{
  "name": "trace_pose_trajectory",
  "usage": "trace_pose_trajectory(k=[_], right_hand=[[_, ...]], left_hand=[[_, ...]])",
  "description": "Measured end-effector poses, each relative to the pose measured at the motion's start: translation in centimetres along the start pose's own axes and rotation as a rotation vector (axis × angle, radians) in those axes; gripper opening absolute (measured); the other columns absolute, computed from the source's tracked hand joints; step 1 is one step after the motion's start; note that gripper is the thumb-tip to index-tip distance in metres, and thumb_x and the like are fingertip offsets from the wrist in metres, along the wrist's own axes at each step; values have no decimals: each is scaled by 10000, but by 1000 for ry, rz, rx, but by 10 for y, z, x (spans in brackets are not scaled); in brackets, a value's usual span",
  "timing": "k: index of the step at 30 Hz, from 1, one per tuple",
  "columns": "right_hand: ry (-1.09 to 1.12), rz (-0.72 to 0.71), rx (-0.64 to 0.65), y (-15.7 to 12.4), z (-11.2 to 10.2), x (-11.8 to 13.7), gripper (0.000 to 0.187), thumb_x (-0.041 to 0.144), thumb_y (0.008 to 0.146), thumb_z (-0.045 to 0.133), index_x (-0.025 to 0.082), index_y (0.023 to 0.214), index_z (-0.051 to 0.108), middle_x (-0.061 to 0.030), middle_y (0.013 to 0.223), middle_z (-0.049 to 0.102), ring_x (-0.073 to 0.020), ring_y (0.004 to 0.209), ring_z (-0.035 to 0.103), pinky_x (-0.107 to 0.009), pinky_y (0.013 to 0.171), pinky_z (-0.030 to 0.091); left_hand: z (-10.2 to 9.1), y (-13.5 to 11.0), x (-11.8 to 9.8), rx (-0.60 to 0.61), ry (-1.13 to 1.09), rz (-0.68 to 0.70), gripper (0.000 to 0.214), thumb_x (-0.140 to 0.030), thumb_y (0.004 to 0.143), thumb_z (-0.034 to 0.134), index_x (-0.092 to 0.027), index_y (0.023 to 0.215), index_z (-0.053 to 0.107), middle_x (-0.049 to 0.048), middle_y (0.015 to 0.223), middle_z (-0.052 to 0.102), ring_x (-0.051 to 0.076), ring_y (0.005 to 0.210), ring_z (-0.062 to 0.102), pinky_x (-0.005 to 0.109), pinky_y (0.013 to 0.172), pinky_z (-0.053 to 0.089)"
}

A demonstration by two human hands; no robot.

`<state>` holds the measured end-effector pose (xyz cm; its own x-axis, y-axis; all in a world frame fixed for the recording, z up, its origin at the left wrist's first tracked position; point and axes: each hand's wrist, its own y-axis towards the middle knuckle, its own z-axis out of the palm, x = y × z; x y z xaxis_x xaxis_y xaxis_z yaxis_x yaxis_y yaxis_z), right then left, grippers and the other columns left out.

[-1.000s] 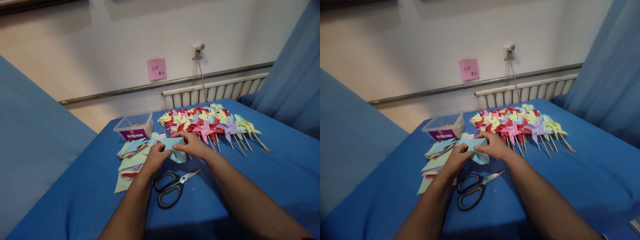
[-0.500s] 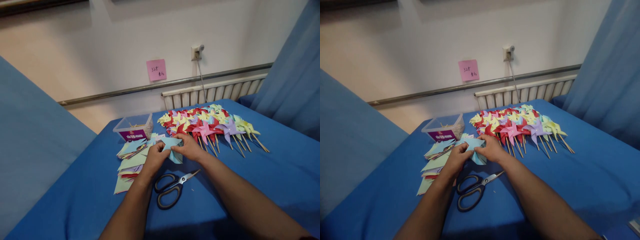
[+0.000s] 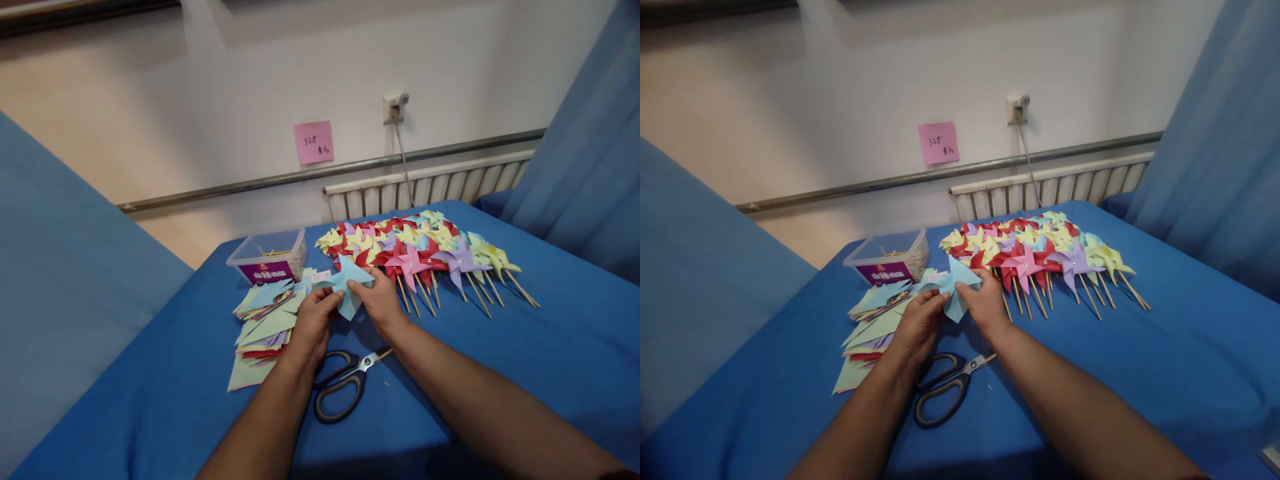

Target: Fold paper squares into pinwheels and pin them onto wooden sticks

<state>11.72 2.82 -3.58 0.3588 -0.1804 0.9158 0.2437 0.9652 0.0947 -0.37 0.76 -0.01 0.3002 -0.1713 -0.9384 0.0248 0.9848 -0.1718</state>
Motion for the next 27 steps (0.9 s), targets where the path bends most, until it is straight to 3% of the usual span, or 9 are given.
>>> trace_pose_trajectory(k=[11,27], right_hand=[[-93,-60,24,-5,3,-2,322,318,633,774,173,884,635,12,736,659,-138,635,581,-269,608,468],[-73,-33,71,-7,4,1,292,327,631,763,183,846,630,18,721,656,-145,629,579,-273,601,466]], left_hand=[[0,2,1,-24,-53,21,385,-238,530,860,-106,877,757,78,768,748,168,641,656,274,666,515],[-3,2,0,-29,-26,35,383,-225,548,834,-93,899,754,85,767,750,161,588,642,269,610,515]])
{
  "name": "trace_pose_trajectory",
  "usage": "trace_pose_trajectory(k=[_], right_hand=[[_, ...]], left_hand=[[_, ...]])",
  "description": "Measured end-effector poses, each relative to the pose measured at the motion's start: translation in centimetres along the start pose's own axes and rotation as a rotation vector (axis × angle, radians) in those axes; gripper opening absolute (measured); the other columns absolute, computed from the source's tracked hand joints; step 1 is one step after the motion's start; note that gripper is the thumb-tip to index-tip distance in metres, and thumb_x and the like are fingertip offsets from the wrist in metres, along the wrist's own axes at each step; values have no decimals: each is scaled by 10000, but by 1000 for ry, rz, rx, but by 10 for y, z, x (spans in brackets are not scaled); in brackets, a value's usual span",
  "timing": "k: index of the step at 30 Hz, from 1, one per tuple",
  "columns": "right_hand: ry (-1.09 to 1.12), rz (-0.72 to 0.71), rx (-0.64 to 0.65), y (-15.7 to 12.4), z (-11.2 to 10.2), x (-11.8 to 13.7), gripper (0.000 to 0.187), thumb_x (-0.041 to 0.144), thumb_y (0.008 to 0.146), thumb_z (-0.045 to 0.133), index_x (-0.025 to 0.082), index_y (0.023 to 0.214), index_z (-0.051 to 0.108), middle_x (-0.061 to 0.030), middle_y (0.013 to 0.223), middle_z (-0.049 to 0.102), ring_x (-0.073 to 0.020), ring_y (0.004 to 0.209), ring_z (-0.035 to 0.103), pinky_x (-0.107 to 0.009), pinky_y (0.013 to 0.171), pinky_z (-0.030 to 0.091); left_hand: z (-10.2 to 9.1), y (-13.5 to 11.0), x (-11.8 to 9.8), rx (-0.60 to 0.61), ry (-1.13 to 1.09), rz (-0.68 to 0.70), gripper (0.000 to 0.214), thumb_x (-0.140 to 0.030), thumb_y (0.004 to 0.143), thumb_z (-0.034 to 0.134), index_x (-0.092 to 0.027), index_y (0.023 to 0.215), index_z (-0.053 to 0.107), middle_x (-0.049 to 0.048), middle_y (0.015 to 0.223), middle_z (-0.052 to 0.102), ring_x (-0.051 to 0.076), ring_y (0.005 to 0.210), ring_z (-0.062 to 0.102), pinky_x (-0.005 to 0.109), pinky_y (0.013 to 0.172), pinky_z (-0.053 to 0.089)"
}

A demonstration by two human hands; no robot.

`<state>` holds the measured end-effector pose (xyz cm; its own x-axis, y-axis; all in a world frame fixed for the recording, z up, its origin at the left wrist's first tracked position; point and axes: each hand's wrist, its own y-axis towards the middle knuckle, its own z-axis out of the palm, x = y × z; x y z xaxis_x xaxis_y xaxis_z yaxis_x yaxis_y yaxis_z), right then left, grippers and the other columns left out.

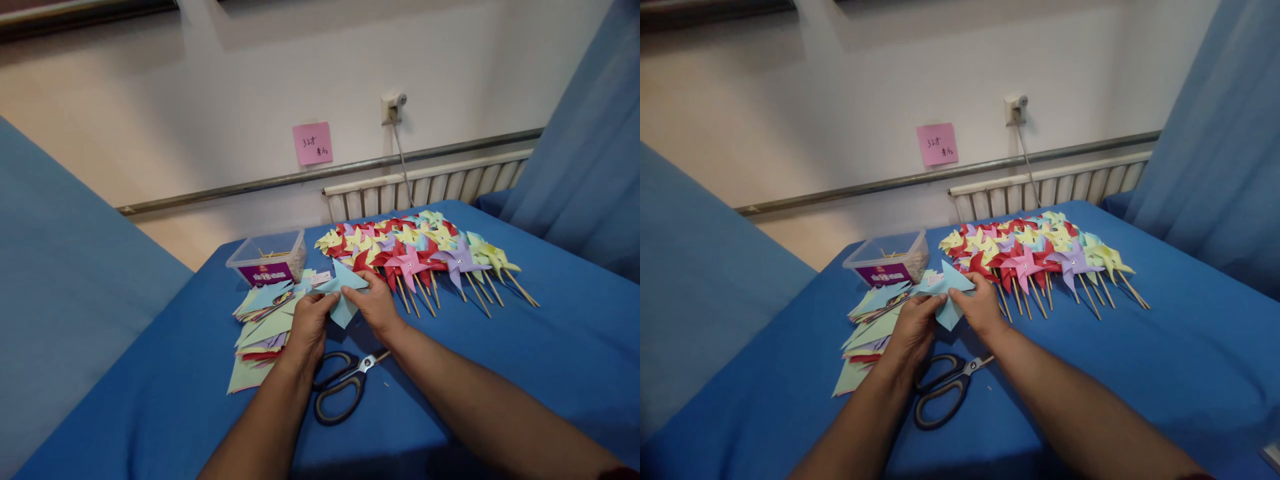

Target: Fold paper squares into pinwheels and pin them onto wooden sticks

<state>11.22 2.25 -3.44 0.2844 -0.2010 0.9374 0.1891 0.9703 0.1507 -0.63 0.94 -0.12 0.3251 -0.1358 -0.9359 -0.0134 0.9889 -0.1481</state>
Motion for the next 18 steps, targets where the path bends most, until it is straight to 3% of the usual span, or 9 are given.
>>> trace_pose_trajectory(k=[7,18], right_hand=[[-27,-15,16,0,-1,2,286,324,637,759,178,848,631,22,720,646,-139,628,569,-266,601,461],[-1,21,68,1,-4,4,330,377,667,765,179,901,642,5,762,656,-147,650,571,-275,618,466]], left_hand=[[0,-2,-3,-5,5,-14,320,-208,539,831,-87,826,752,75,698,733,150,553,624,259,588,510],[-1,-1,-7,27,-44,-20,350,-212,552,831,-93,871,749,87,753,748,195,636,677,279,628,529]])
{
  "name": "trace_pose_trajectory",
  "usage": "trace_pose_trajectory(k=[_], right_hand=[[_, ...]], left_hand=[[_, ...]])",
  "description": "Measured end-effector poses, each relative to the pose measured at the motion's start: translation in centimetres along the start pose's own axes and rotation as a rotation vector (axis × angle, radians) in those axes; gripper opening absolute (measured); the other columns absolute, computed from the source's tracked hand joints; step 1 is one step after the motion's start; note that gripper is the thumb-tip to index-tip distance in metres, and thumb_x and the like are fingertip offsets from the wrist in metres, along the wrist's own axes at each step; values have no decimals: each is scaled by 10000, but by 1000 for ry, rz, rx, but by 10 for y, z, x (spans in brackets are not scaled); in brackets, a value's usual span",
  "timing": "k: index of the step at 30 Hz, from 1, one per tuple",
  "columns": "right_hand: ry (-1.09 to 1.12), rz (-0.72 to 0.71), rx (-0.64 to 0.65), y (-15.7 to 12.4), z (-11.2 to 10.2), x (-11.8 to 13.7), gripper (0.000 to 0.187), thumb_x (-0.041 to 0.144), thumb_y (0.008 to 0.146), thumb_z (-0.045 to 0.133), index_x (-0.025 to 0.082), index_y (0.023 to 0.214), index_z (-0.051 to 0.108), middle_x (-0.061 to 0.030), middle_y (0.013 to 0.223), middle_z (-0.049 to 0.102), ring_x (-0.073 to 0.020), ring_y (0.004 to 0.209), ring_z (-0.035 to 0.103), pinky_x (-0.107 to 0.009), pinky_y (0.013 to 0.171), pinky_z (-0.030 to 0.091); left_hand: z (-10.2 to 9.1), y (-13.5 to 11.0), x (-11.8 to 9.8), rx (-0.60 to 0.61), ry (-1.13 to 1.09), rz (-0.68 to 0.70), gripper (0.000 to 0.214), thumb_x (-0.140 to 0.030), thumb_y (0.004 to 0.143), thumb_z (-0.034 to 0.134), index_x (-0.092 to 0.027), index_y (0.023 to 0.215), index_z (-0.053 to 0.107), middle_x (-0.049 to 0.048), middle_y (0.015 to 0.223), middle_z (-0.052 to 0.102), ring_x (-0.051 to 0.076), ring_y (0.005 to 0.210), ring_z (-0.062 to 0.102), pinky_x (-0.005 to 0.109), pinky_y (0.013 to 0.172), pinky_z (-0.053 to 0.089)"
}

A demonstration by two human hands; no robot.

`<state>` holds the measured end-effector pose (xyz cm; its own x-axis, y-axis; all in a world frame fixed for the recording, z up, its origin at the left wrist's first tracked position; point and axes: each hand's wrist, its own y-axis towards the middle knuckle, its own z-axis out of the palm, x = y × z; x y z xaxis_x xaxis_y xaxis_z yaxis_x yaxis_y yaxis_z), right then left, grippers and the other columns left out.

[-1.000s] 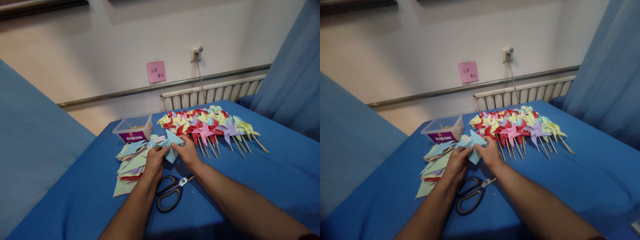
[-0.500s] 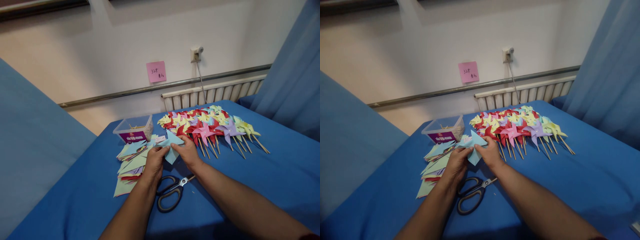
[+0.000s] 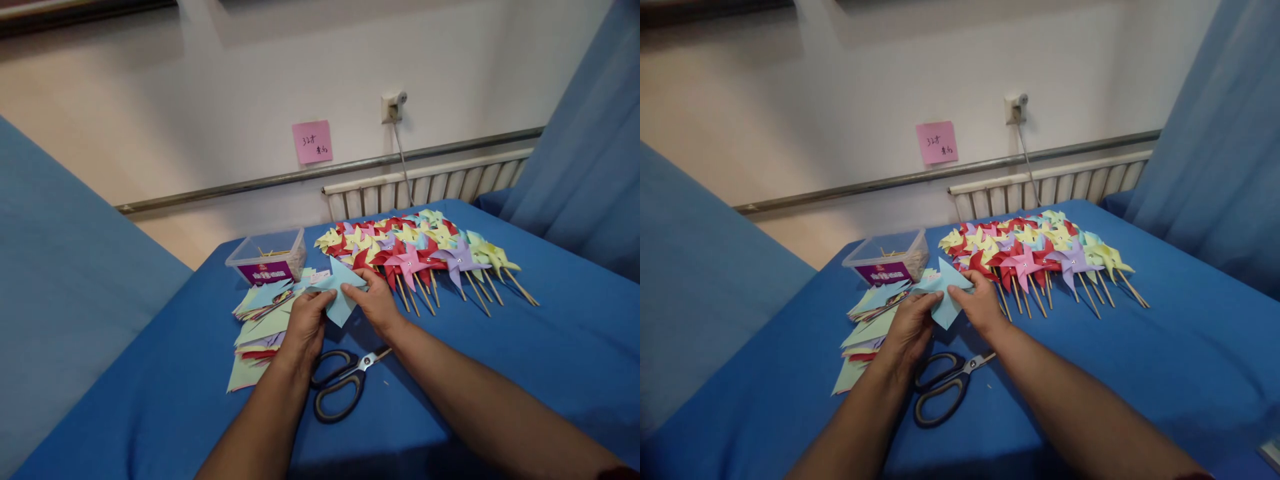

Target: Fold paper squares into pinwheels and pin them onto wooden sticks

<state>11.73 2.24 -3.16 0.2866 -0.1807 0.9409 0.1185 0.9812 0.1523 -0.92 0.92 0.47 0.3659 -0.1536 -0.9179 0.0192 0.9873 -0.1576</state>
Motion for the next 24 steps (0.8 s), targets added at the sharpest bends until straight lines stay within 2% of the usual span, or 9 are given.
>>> trace_pose_trajectory(k=[3,6,9,13,24], right_hand=[[66,6,29,0,-2,0,326,455,751,703,185,930,659,-7,794,667,-152,675,576,-278,635,463],[149,1,17,1,-4,-2,322,508,793,661,191,848,663,9,730,634,-142,661,549,-264,625,434],[213,54,-21,3,-4,-2,336,523,746,708,194,786,650,29,658,597,-132,609,515,-254,585,402],[262,95,-36,4,-4,0,348,516,690,755,194,780,660,25,661,630,-136,599,533,-266,598,418],[333,71,-53,3,-3,8,280,408,668,784,188,785,656,53,612,584,-100,548,476,-240,563,366]], left_hand=[[0,0,-2,9,-16,15,330,-208,553,830,-95,852,747,83,754,748,201,653,680,292,650,543],[1,-1,-5,-1,-23,1,249,-204,562,824,-88,764,737,94,736,743,206,657,681,295,652,547],[0,-1,-6,-28,-32,-3,227,-190,558,820,-87,740,731,96,724,739,211,656,683,300,659,549],[-1,0,-5,-28,-35,-8,248,-185,558,817,-95,773,732,90,725,740,223,664,689,323,685,558],[-2,1,-8,-21,-36,8,356,-195,548,823,-96,878,733,85,768,751,217,674,692,320,694,561]])
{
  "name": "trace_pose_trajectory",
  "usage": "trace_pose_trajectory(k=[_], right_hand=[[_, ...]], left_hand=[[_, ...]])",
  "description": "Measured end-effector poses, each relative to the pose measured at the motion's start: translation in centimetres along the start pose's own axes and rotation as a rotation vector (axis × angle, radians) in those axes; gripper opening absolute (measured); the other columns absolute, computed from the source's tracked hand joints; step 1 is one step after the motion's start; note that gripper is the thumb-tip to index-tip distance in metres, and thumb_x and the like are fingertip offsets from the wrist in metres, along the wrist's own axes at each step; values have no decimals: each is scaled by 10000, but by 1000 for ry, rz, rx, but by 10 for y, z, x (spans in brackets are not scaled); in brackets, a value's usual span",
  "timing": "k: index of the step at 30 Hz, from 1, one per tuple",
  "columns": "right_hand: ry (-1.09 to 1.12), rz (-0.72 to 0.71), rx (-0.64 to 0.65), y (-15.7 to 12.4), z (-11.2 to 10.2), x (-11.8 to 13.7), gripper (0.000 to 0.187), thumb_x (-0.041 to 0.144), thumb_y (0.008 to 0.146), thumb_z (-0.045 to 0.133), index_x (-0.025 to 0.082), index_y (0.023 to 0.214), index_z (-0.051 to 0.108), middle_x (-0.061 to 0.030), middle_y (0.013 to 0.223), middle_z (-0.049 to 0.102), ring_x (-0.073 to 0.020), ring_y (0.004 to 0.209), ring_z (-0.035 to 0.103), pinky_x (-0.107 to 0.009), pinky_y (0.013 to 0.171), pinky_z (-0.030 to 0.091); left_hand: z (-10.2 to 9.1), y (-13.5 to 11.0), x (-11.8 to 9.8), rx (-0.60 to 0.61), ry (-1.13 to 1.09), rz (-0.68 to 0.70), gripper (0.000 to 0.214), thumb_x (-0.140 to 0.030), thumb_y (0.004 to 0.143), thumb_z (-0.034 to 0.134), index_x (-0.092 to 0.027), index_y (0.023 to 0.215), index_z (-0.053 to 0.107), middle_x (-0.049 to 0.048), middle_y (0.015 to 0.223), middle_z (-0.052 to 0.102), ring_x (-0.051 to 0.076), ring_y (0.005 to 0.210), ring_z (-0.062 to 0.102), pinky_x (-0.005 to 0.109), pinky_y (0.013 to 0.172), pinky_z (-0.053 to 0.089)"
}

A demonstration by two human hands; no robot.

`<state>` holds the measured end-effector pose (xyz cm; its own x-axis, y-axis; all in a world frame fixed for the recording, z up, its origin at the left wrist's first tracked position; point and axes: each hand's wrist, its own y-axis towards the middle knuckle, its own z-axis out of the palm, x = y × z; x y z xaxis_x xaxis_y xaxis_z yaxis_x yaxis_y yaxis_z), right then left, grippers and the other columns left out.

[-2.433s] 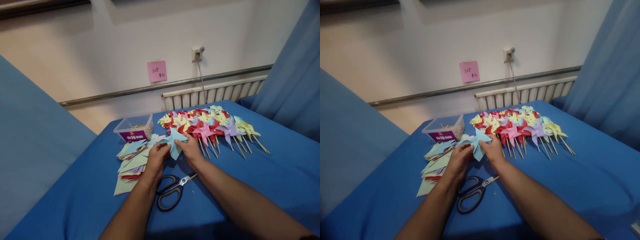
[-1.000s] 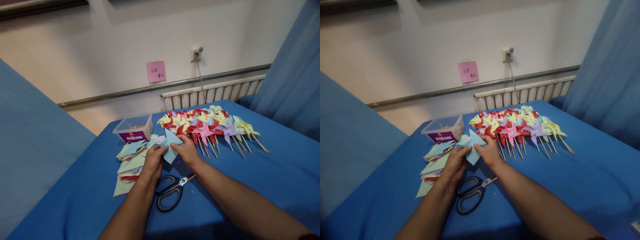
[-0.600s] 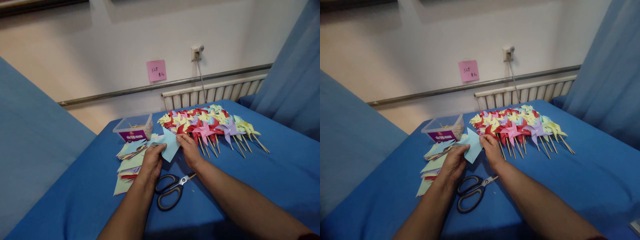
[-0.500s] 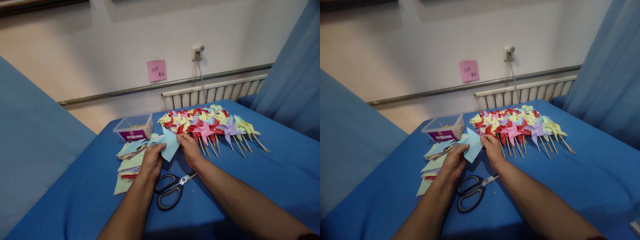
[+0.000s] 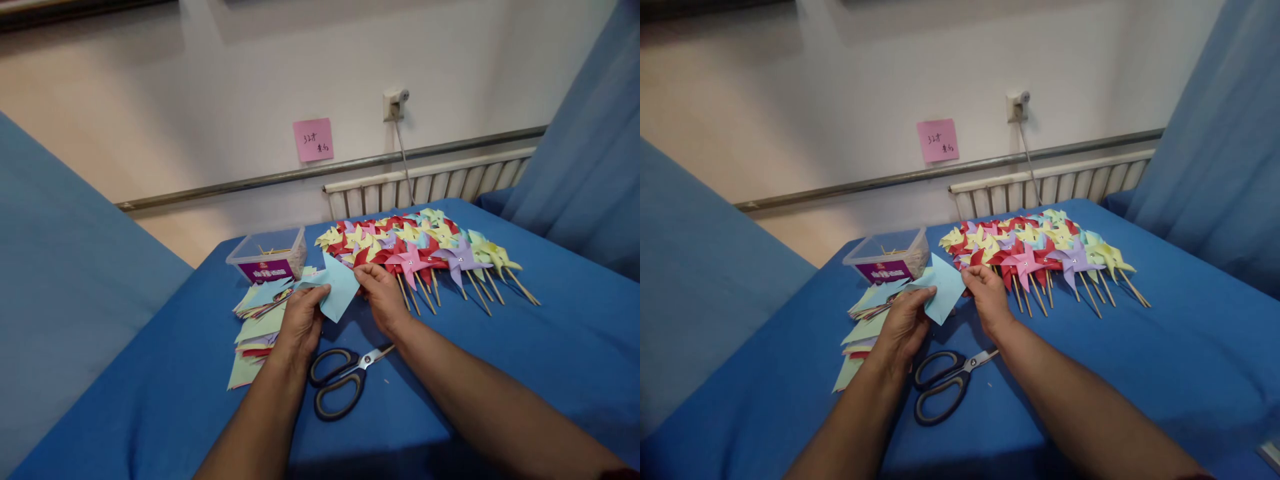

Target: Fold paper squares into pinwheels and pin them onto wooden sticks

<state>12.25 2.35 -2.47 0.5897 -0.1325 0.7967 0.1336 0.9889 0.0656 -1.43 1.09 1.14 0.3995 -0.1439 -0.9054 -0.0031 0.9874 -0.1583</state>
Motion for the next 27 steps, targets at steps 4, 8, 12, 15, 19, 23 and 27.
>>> trace_pose_trajectory(k=[4,8,12,15,19,23,27], right_hand=[[28,4,-21,0,-1,0,274,363,638,798,193,802,659,41,665,622,-113,593,518,-250,602,386],[68,9,19,-1,-1,1,266,343,642,793,198,822,662,34,683,632,-120,611,536,-255,620,402],[62,7,32,-2,0,4,261,345,649,784,204,829,658,28,684,640,-129,611,550,-262,618,414],[61,12,25,-3,0,5,269,342,644,787,203,834,657,29,668,639,-129,600,550,-264,617,416],[81,15,26,-3,0,5,271,330,642,792,197,833,654,33,666,640,-120,593,547,-257,620,411],[69,11,31,-3,0,5,273,329,646,790,197,839,650,32,667,638,-120,595,545,-254,613,405],[41,-6,16,-3,1,4,275,347,649,786,197,831,643,30,679,640,-125,606,552,-259,614,409]], left_hand=[[0,-1,-2,-10,29,22,382,-212,537,832,-97,889,739,87,757,751,225,680,695,310,676,553],[0,-3,-2,-3,60,57,363,-223,538,840,-90,863,749,90,730,744,213,644,686,294,646,542],[-1,-3,-1,-4,77,99,362,-234,517,860,-88,829,748,88,720,738,191,585,666,291,610,535],[-3,-2,-1,-19,98,122,381,-248,504,871,-91,830,750,80,721,736,172,556,650,283,584,525],[-4,-1,-1,-28,122,133,386,-259,510,870,-94,839,755,76,739,738,162,568,650,274,595,523],[-4,-1,-1,-21,120,138,410,-263,515,873,-99,871,756,86,771,747,171,589,661,279,605,526],[-4,-1,0,-33,113,141,416,-263,503,877,-102,867,755,91,791,753,183,614,676,291,633,538]])
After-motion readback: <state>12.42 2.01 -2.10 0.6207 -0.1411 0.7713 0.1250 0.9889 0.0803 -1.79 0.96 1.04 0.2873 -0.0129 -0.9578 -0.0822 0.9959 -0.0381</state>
